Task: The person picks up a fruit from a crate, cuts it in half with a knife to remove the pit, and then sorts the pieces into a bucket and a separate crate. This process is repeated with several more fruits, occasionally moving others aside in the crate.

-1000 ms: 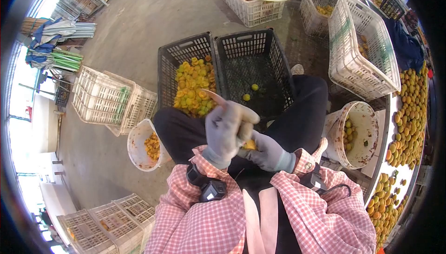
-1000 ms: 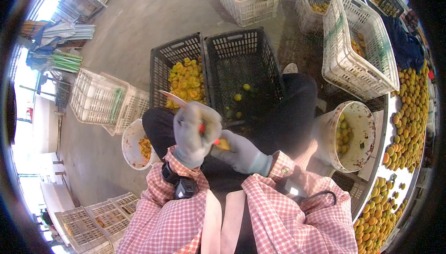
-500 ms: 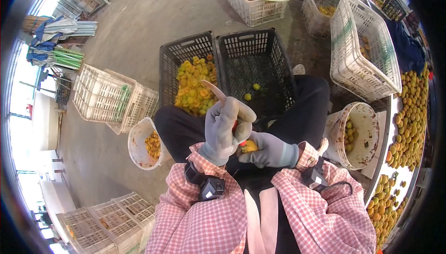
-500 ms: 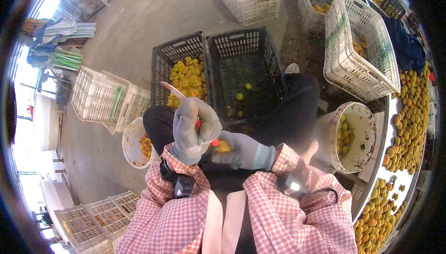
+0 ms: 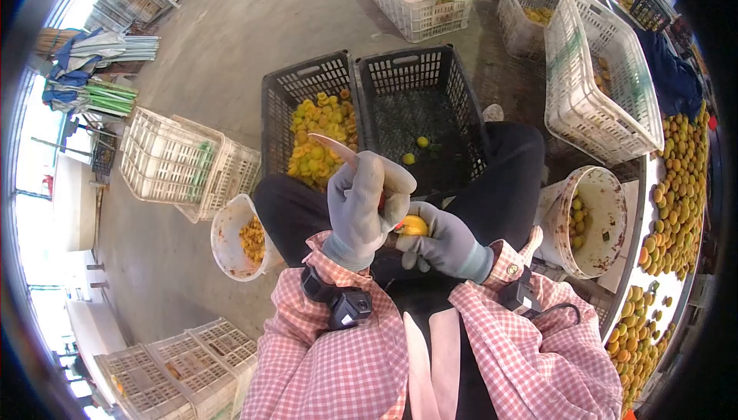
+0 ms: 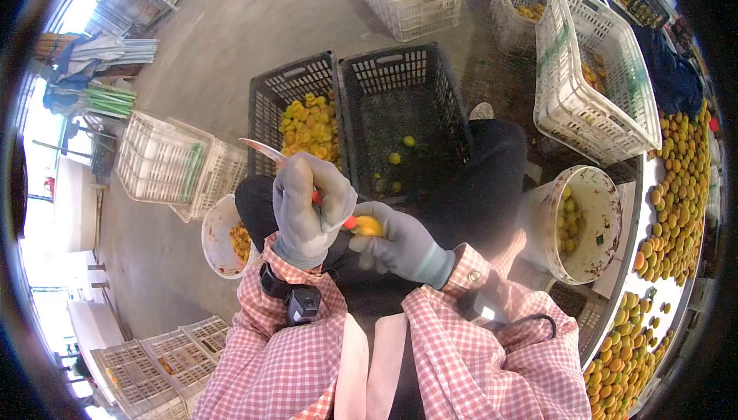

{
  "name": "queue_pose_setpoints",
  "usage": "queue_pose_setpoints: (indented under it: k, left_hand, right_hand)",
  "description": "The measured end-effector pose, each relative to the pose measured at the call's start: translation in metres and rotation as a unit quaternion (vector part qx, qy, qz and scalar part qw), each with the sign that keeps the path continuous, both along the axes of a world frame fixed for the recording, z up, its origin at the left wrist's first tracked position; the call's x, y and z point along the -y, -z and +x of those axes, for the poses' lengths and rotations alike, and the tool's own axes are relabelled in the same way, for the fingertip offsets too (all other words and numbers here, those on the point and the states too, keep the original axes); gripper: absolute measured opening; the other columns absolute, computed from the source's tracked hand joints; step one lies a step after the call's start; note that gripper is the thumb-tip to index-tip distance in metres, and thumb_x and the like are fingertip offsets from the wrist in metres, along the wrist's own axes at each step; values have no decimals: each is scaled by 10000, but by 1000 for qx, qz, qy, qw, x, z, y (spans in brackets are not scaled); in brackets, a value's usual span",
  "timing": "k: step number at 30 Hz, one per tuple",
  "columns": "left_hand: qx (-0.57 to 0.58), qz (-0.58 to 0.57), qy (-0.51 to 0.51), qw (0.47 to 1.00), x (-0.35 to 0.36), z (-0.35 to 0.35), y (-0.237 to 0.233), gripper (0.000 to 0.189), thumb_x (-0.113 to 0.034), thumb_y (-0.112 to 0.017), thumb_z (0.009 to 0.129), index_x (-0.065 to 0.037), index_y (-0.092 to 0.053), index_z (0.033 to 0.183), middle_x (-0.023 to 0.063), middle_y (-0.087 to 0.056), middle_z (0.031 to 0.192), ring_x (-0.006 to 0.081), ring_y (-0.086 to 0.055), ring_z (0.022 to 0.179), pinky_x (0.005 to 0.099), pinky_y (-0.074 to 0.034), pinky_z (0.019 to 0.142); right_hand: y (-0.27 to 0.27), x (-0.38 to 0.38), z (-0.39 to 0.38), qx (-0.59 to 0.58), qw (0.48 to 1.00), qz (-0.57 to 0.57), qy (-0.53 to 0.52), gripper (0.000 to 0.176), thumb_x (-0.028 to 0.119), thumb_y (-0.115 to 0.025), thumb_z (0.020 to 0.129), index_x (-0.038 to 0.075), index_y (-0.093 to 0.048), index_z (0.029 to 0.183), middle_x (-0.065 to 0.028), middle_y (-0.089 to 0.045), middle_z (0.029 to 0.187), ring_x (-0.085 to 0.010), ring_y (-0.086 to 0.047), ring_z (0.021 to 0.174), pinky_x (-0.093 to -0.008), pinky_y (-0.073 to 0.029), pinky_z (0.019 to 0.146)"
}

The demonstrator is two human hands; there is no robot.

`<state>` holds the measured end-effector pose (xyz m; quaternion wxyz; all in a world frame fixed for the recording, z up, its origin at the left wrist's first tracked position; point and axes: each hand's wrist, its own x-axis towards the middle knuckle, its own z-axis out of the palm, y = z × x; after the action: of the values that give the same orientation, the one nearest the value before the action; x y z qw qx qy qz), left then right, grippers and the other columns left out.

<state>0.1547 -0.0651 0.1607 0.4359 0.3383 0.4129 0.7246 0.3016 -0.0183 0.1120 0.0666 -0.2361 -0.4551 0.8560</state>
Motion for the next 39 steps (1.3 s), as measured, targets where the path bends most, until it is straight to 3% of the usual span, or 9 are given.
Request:
queue_pose_setpoints:
  k: [7, 9, 11, 17, 21, 23, 27, 31, 39]
  left_hand:
    - [-2, -62, 98, 993, 15, 15, -5, 407, -334, -531, 959, 19, -610, 772, 51, -560, 600, 83, -441, 452, 235, -286, 417]
    - [-24, -27, 140, 989, 14, 18, -2, 340, -264, -538, 956, 31, -641, 821, 12, -529, 577, 51, -453, 493, 209, -328, 461]
    - [-126, -21, 143, 981, 6, 20, 0, 302, -233, -551, 946, 20, -645, 810, 9, -541, 599, 55, -472, 515, 210, -348, 480]
    - [-26, -99, 115, 988, 0, 12, 5, 345, -262, -525, 964, 12, -635, 785, 20, -533, 584, 58, -438, 474, 215, -338, 454]
    - [154, -42, -24, 987, -10, -12, 15, 512, -483, -400, 981, -64, -568, 740, -51, -350, 483, 68, -282, 369, 227, -220, 380]
    - [137, 103, 70, 983, -11, -45, 10, 456, -481, -397, 981, -100, -583, 815, -66, -295, 485, 67, -247, 367, 240, -205, 373]
    - [152, 108, 13, 982, -3, -48, -3, 407, -423, -370, 1005, -119, -596, 856, -67, -305, 494, 39, -241, 367, 217, -202, 372]
    - [166, 105, -38, 980, -7, -42, 8, 381, -421, -412, 991, -117, -602, 865, -67, -300, 497, 44, -231, 371, 215, -197, 376]
    - [172, 49, -112, 978, -5, -22, 15, 453, -471, -385, 986, -110, -498, 737, -55, -270, 484, 53, -242, 373, 219, -201, 375]
  right_hand:
    - [-3, -2, -2, 32, 914, 366, -172, 286, 148, -588, 908, 64, -505, 1169, -61, -603, 858, -158, -599, 803, -292, -490, 722]
    - [41, 10, -10, -41, 993, 106, -10, 286, 163, -601, 898, 74, -518, 1157, -71, -592, 876, -145, -585, 853, -286, -482, 762]
    - [4, -7, -27, -194, 937, 287, 31, 323, 181, -607, 897, 75, -503, 1183, -45, -581, 903, -125, -596, 787, -269, -492, 695]
    - [18, -28, -9, 93, 929, 187, -306, 339, 188, -618, 899, 59, -494, 1187, -20, -576, 942, -102, -576, 678, -247, -481, 605]
    - [20, -28, 6, -25, 983, 51, -176, 372, 322, -572, 935, 63, -518, 1196, -19, -603, 974, -69, -524, 616, -202, -413, 519]
    - [23, -35, 13, -79, 996, 19, -30, 459, 397, -518, 952, 50, -490, 1251, -29, -604, 975, -62, -530, 673, -181, -385, 523]
    - [27, -36, 9, -177, 962, -197, 69, 462, 354, -457, 978, 46, -434, 1321, -131, -573, 1203, -172, -620, 919, -288, -517, 747]
    - [21, -23, 4, -203, 935, -286, 54, 495, 283, -484, 966, 55, -343, 1382, -161, -494, 1318, -287, -583, 1100, -407, -464, 996]
    - [24, -1, 3, -161, 966, -191, 66, 573, 116, -572, 912, 65, -277, 1400, -173, -428, 1363, -303, -561, 1141, -363, -514, 927]
